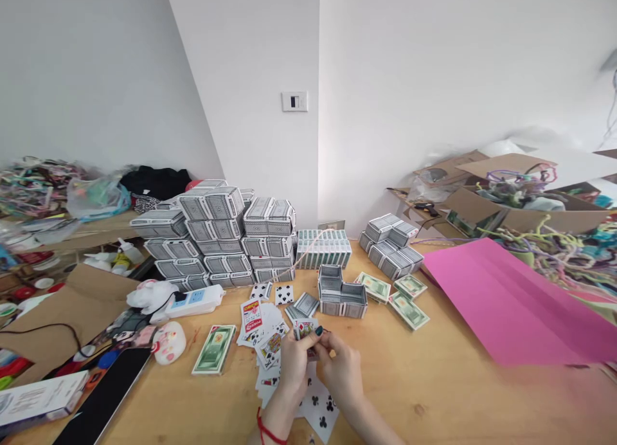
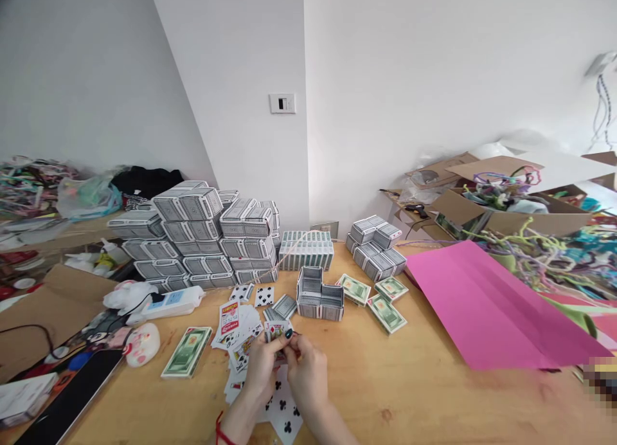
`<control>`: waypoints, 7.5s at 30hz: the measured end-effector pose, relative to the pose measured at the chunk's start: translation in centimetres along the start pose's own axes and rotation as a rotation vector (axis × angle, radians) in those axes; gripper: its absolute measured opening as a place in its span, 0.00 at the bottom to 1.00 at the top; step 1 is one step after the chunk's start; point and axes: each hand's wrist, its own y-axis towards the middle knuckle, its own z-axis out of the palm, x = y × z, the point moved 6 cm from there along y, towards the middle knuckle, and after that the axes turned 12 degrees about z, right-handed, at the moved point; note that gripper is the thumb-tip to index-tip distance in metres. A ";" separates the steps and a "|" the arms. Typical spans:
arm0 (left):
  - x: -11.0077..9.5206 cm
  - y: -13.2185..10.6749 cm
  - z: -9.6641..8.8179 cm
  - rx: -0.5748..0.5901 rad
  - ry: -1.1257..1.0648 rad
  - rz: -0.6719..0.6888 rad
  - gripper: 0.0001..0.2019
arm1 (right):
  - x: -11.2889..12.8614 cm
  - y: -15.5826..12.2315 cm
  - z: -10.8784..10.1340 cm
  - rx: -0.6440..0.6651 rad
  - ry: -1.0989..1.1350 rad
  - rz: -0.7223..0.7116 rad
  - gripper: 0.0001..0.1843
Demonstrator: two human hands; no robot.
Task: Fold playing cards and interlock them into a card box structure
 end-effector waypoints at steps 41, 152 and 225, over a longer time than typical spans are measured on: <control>-1.1 2.0 -0.2 0.323 0.246 -0.003 0.10 | -2.7 4.1 -0.1 0.436 0.625 0.321 0.21; -0.8 2.0 0.1 0.350 0.398 0.176 0.14 | -2.2 4.0 -0.7 0.366 0.648 0.307 0.21; -1.7 0.5 0.7 0.238 0.161 0.137 0.06 | -0.9 1.9 0.3 0.422 0.855 0.456 0.05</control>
